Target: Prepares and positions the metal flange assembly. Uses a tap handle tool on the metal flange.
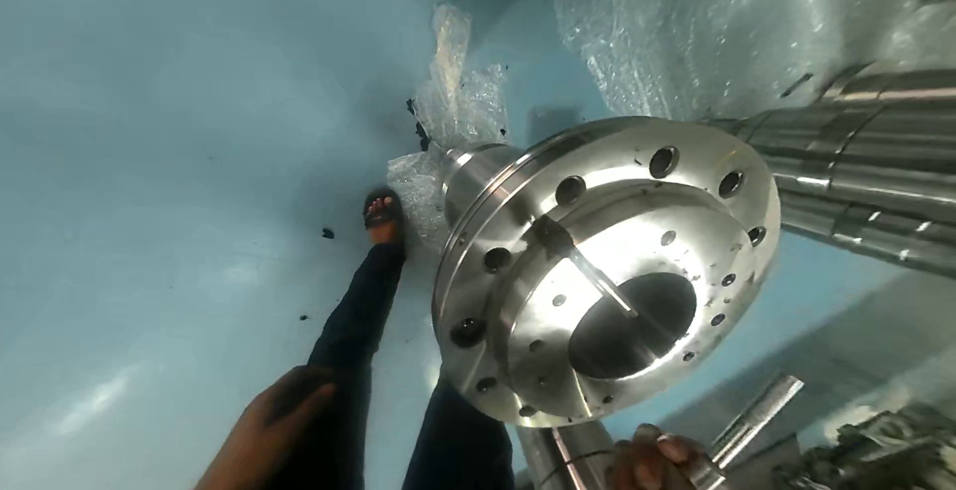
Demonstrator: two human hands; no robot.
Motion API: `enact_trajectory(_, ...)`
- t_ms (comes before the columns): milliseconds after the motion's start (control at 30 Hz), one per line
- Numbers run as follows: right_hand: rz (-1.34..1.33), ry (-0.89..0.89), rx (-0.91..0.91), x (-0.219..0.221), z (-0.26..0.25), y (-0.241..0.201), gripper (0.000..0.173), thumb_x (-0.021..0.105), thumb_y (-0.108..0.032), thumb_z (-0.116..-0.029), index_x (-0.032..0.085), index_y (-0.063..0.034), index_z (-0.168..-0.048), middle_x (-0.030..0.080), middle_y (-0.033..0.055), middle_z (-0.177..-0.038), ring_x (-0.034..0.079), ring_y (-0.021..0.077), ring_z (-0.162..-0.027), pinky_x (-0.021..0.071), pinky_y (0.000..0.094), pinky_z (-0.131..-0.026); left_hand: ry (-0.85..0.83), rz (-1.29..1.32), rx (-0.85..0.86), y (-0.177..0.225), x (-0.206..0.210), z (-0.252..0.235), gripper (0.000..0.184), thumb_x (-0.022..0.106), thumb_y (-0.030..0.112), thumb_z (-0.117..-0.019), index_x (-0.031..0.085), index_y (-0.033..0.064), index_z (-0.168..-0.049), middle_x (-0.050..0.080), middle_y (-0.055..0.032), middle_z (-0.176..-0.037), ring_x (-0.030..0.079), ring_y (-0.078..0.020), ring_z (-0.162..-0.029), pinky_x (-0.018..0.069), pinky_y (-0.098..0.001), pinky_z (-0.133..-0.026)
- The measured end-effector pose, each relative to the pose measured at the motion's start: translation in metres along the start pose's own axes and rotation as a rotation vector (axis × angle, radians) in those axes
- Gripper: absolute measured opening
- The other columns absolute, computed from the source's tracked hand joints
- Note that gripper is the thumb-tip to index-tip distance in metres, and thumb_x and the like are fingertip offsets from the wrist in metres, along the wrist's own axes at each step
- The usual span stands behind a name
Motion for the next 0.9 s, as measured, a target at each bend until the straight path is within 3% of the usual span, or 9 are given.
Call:
enact_trajectory(300,0.360,0.005,-0.078,0.053,-0.030,-0.027,0.039,0.071,-0.013,-0.0941,0.062,-0.0103,-0.132,0.070,0.0055,-0.114,0.072,0.0184,-0.097,0.0621,0.0328,-0.084,-0.008,0.110,0.074,0.000,0.015,-0.001,0.035,0.064,0.027,-0.0998,0.063,0.0020,-0.125,0.072,-0.0078,-0.107,0.072,-0.0155,-0.093,0.0613,-0.0351,-0.084)
enact_trajectory(500,0.780,0.009,-0.186,0.083,-0.034,-0.034,0.037,0.069,-0.006,-0.0953,0.061,-0.0090,-0.132,0.069,0.0003,-0.119,0.070,0.0150,-0.104,0.0619,0.0330,-0.089,-0.016,0.134,0.085,0.000,0.023,0.000,0.035,0.064,0.026,-0.1000,0.063,0.0020,-0.126,0.072,-0.0079,-0.108,0.071,-0.0155,-0.092,0.0609,-0.0351,-0.084)
enact_trajectory(900,1.098,-0.001,-0.277,0.104,-0.037,-0.030,0.034,0.070,-0.003,-0.0939,0.060,0.0038,-0.126,0.066,0.0065,-0.112,0.069,0.0119,-0.101,0.0621,0.0303,-0.088,-0.014,0.163,0.080,-0.009,0.017,-0.001,0.038,0.064,0.029,-0.0993,0.063,0.0036,-0.128,0.071,-0.0093,-0.111,0.072,-0.0178,-0.097,0.0604,-0.0382,-0.088)
Point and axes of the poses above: each hand's wrist, its own z-axis away from the middle knuckle, its own x-axis out of the palm, y = z × x, the point moved 8 cm from there along -z, towards the middle knuckle
